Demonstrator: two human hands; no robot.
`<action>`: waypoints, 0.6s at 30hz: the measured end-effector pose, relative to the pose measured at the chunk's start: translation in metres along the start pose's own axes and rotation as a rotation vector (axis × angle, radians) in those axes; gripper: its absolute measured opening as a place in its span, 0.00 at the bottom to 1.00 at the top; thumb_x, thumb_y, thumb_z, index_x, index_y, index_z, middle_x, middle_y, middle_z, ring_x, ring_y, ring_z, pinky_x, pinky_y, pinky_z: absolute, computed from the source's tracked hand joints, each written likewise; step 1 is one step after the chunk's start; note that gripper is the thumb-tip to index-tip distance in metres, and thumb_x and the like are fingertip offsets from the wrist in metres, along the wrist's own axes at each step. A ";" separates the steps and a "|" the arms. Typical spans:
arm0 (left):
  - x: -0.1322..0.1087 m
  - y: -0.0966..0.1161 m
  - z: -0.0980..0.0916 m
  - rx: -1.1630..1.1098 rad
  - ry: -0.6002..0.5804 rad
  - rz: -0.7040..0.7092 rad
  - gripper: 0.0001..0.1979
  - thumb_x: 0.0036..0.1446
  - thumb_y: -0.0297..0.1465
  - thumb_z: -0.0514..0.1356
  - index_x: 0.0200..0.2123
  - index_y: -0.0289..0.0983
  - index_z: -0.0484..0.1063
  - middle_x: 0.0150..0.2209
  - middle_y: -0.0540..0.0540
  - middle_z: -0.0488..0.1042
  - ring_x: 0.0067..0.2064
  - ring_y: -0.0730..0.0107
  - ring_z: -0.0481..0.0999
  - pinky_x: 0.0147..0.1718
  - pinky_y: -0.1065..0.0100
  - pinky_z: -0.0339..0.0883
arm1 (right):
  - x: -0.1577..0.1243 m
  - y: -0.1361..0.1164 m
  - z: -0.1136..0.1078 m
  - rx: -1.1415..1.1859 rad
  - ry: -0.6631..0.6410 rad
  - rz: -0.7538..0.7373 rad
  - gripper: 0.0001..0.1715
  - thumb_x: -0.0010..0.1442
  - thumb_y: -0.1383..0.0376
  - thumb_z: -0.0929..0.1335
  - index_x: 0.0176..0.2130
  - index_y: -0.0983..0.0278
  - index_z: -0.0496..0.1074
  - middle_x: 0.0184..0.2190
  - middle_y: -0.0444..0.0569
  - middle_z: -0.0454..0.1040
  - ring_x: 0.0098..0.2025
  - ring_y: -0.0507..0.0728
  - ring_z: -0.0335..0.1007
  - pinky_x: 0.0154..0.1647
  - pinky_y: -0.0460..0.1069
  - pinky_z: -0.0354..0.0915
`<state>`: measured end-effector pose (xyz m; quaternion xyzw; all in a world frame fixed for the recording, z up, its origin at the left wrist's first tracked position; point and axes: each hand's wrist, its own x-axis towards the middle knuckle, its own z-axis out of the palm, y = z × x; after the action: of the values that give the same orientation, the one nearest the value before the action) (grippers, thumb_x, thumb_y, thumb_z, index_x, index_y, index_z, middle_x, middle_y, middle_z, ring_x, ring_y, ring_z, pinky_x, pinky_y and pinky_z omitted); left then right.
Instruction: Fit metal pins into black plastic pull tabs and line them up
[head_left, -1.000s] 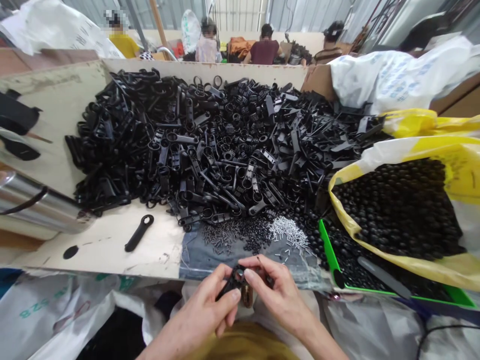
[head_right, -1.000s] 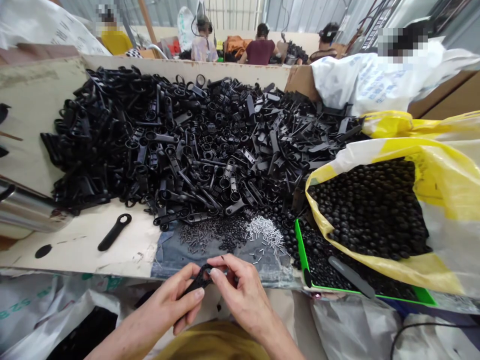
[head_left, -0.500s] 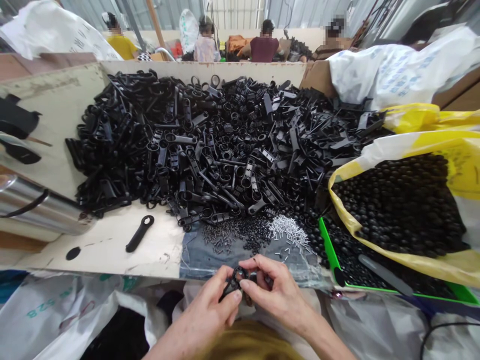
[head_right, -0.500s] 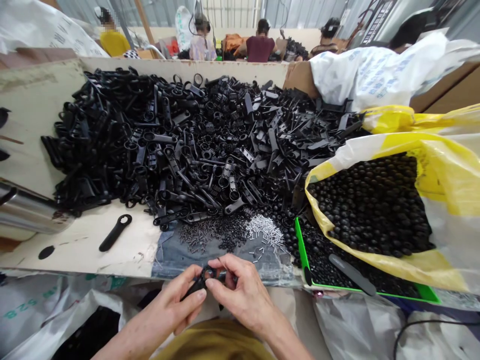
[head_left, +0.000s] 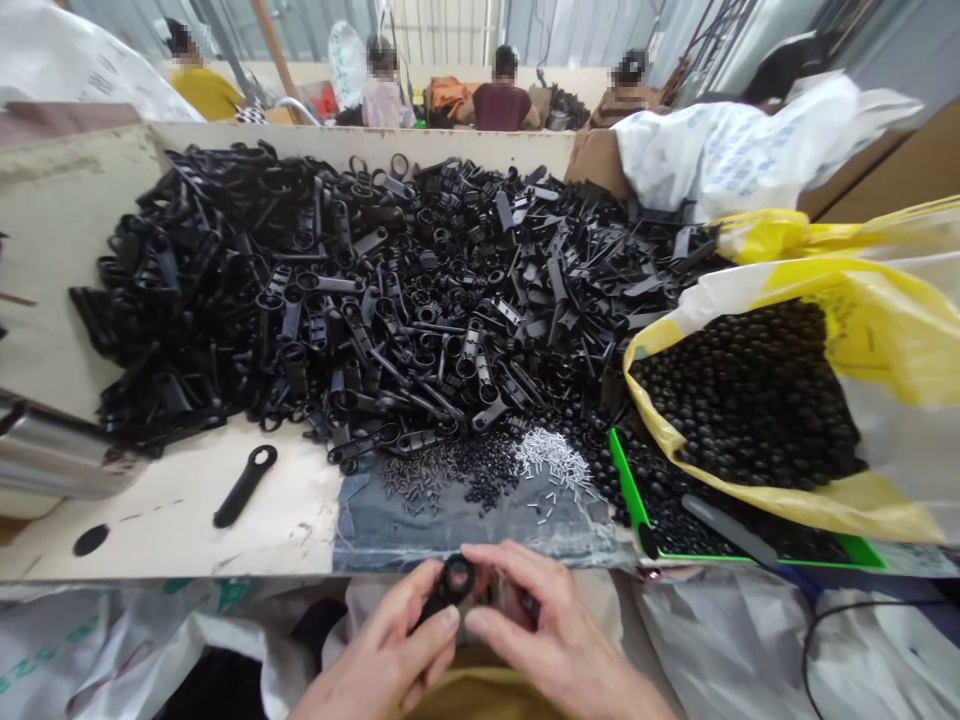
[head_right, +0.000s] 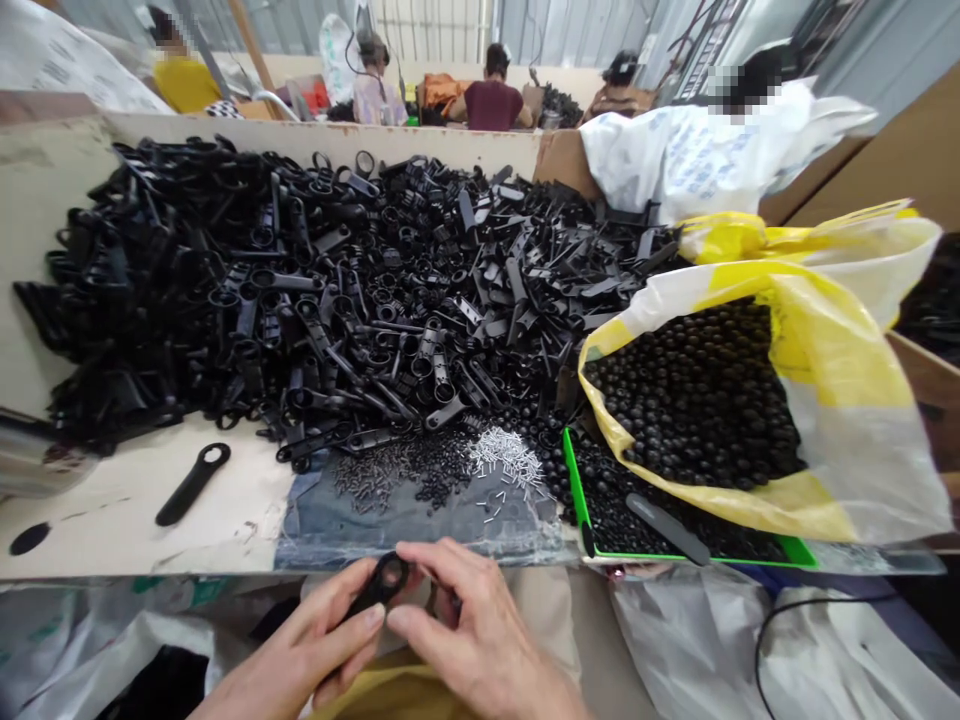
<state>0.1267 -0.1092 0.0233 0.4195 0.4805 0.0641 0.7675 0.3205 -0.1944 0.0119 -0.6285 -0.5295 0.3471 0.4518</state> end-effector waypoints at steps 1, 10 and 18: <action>0.000 0.000 -0.005 0.016 0.045 0.024 0.44 0.53 0.54 0.69 0.66 0.38 0.62 0.26 0.56 0.65 0.26 0.74 0.60 0.25 0.72 0.51 | -0.006 0.002 -0.003 -0.017 0.009 0.003 0.23 0.61 0.63 0.73 0.56 0.52 0.77 0.35 0.43 0.78 0.31 0.54 0.71 0.34 0.47 0.69; 0.023 0.022 -0.017 0.448 0.414 0.459 0.13 0.58 0.43 0.65 0.32 0.39 0.74 0.31 0.51 0.75 0.35 0.65 0.73 0.34 0.70 0.65 | 0.012 0.011 -0.038 -0.303 0.181 -0.054 0.11 0.72 0.62 0.65 0.39 0.60 0.76 0.32 0.45 0.76 0.30 0.55 0.72 0.32 0.48 0.67; 0.022 0.023 -0.031 0.825 0.652 0.489 0.13 0.64 0.41 0.58 0.29 0.41 0.73 0.21 0.55 0.69 0.26 0.68 0.70 0.28 0.70 0.58 | 0.046 0.016 -0.011 -0.637 -0.020 -0.232 0.17 0.76 0.67 0.58 0.42 0.60 0.75 0.36 0.47 0.75 0.31 0.55 0.76 0.32 0.48 0.66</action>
<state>0.1212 -0.0657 0.0184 0.7414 0.5664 0.1730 0.3156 0.3449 -0.1519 0.0027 -0.6700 -0.6839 0.1168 0.2641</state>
